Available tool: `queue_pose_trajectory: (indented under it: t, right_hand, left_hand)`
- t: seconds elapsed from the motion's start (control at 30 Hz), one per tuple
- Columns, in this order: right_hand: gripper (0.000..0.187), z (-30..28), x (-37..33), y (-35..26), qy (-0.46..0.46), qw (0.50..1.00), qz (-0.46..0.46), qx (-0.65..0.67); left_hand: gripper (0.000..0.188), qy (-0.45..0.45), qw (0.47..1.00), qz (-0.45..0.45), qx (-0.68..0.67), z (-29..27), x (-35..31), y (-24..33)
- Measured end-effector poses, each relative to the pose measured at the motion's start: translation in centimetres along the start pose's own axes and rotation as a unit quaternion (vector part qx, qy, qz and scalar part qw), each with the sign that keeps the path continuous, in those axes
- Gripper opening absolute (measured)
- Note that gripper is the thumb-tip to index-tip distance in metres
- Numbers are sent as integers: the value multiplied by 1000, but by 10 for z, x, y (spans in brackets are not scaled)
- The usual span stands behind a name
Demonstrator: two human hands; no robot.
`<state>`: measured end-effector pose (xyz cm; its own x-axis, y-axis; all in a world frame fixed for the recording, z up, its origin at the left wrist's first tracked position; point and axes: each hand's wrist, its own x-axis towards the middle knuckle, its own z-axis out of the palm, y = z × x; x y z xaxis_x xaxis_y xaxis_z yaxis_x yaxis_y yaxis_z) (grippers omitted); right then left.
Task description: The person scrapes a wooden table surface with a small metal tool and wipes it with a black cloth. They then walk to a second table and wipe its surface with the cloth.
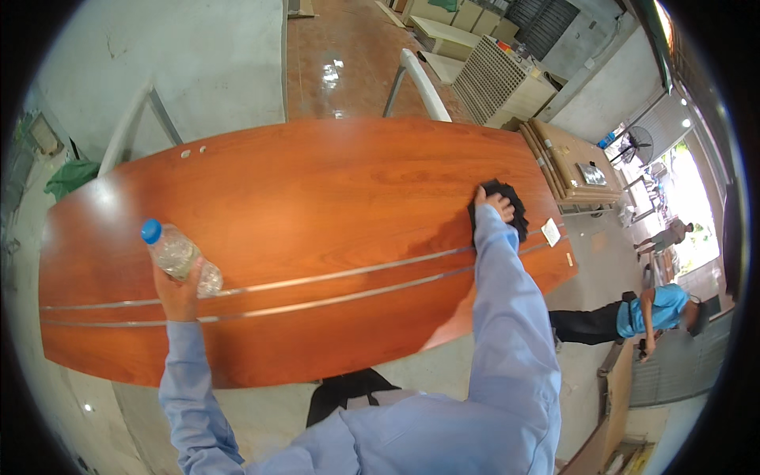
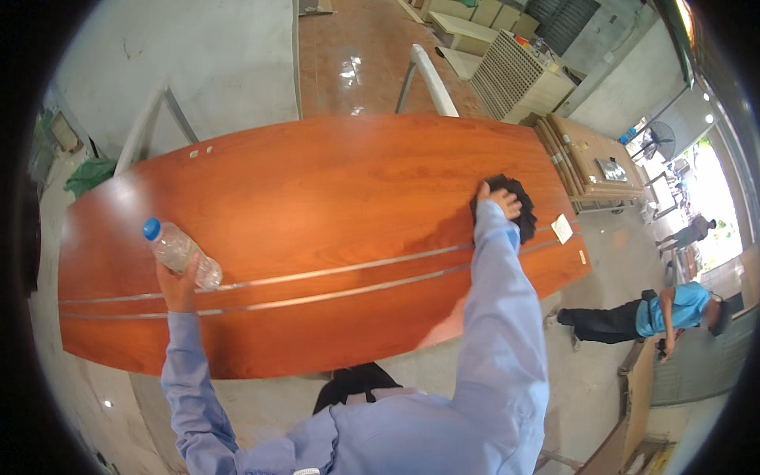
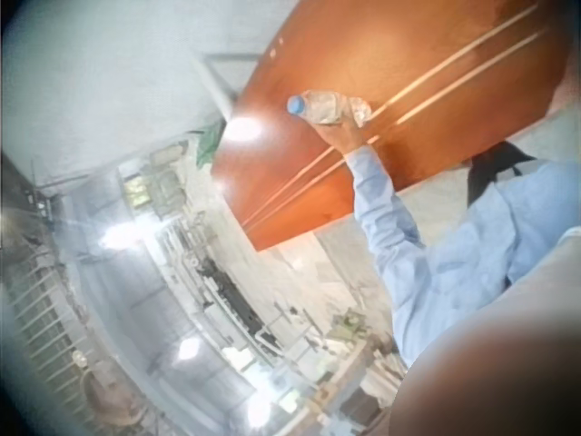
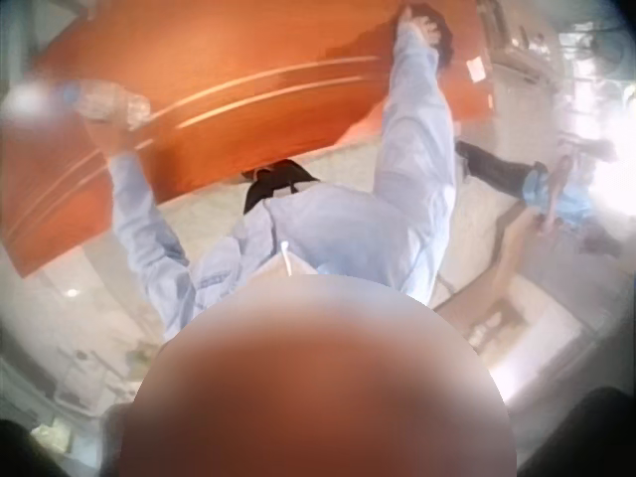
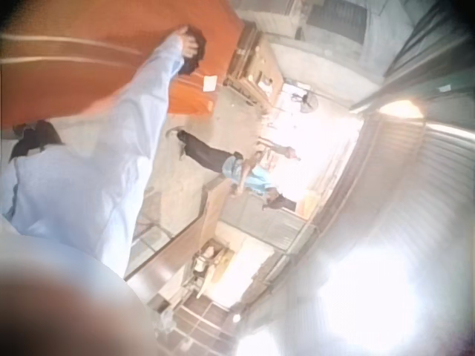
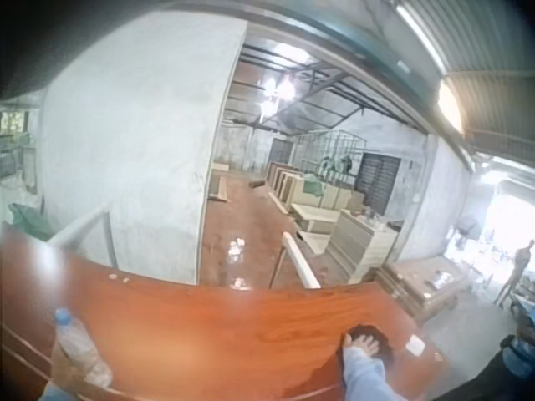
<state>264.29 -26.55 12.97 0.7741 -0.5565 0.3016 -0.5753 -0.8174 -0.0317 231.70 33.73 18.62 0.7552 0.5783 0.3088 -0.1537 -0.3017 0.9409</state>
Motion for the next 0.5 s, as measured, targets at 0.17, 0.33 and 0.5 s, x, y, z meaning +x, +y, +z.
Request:
queue_pose_trajectory:
  t: [0.17, 0.33, 0.5]
  right_hand:
    - [77, -23, -78, -245, -68, 925, -334, 171]
    - [64, -73, -305, -270, -45, 640, -705, 302]
    - [61, -83, -283, -125, -149, 510, -780, 330]
  left_hand:
    - [68, 10, 999, 34, 7, 49, 24, -18]
    - [71, 142, 987, 67, 34, 47, 57, -39]
    - [68, 284, 948, 57, 131, 16, 70, -40]
